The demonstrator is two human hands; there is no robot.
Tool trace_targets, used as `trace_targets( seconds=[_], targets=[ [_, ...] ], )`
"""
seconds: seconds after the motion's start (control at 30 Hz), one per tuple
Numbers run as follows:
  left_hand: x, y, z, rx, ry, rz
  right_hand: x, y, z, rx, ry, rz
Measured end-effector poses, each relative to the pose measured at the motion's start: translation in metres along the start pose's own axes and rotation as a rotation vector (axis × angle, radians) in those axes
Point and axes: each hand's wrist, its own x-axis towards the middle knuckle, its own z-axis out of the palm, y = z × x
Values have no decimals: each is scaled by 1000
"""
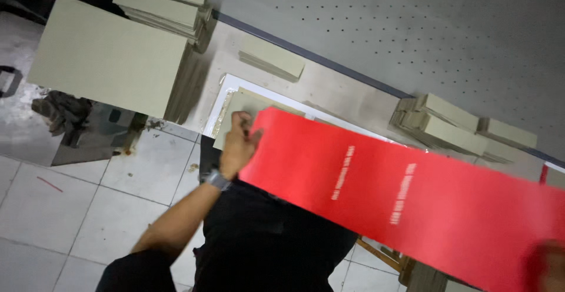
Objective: The person repeatedly places a red cover over a stack of beige book blocks, presses it down, and then removes it to arrange the blocks on a white board. This cycle is performed multiple times throughout the video.
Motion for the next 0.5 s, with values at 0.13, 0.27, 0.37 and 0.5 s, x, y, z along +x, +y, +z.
trace_targets(
  seconds=[0.13, 0.27, 0.37, 0.5],
  targets=[
    [26, -32, -44, 295, 17, 172, -25, -70, 62, 64, -82, 98],
    [64, -57, -60, 414, 159, 456, -23, -137, 86, 331, -225, 145],
    [84, -64, -61, 410, 155, 451, -19, -152, 100, 317, -235, 250],
    [98, -76, -53, 508, 249, 488, -16, -152, 117, 331, -222, 309]
  ],
)
